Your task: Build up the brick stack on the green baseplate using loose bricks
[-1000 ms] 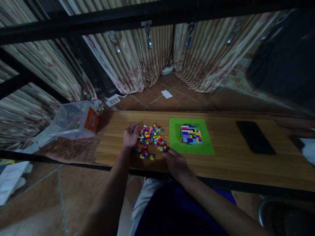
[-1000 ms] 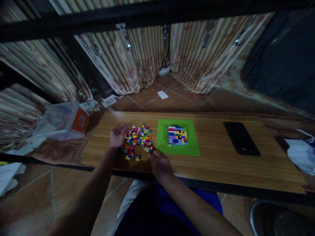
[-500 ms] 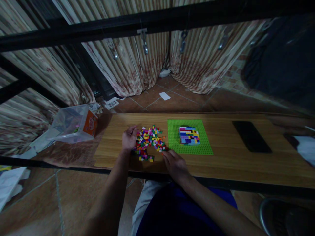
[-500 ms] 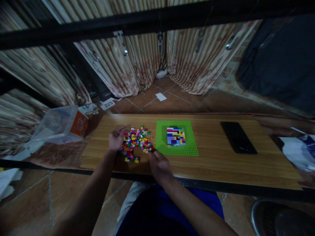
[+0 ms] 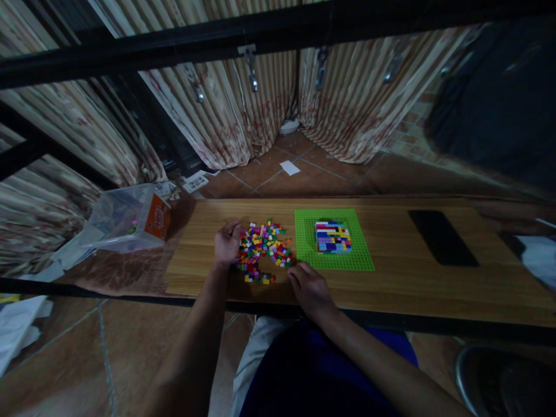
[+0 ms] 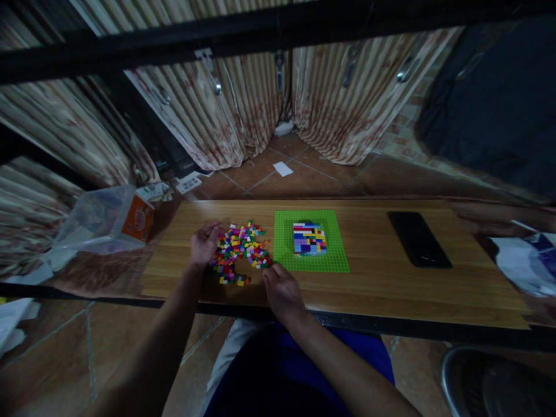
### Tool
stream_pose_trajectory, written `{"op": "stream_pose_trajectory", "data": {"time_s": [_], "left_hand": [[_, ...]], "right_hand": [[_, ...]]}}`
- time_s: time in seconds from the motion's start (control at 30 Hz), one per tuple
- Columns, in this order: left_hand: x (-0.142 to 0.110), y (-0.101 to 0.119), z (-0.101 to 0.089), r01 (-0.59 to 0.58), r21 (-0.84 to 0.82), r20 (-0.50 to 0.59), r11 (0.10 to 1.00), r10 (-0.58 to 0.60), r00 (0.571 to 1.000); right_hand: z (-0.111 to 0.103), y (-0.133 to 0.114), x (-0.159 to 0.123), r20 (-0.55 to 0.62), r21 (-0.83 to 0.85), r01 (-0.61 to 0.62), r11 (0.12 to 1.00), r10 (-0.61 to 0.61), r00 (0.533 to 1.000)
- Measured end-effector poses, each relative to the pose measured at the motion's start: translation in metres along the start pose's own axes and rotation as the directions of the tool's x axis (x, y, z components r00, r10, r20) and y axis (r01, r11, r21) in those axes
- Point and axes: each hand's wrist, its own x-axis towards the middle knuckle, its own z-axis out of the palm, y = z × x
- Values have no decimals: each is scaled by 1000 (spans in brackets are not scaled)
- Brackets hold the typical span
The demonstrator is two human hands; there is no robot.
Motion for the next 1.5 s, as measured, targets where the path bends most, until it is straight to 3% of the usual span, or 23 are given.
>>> {"op": "stream_pose_trajectory", "data": {"time_s": [0.13,0.3,0.47,0.57,0.7,0.83,1.0,1.23,1.5], "left_hand": [[0,-2,0,16,-17,-2,1000,-16,1000],[0,2,-1,6,-9,5,1000,-6,1000],[0,4,-2,3,24,9,1000,-3,1000],[0,6,-3,15,2,13,1000,-15,1000],[0,10,-3,21,17,2,1000,-21,1000],[1,10,-3,5,51,-11,999,-5,1000],[0,8,-2,9,40,-9,999,-9,1000],[1,6,-3,-8,58,-3,998,8,1000],[2,5,-2,-7,54,6,999,6,1000]], "right_hand": [[-12,-3,-1,11,134,-18,991,16,1000],[-41,4,-12,-20,323,-190,927,207,978],[-70,36,-23,-115,379,-333,863,401,909],[-83,56,-20,-224,401,-359,843,470,854],[-93,69,-6,-334,342,-336,878,448,829],[-95,71,8,-379,190,-299,935,351,856],[-91,71,16,-351,78,-276,958,285,892],[-90,76,17,-340,92,-281,955,296,893],[-91,73,18,-367,119,-341,932,360,857]]}}
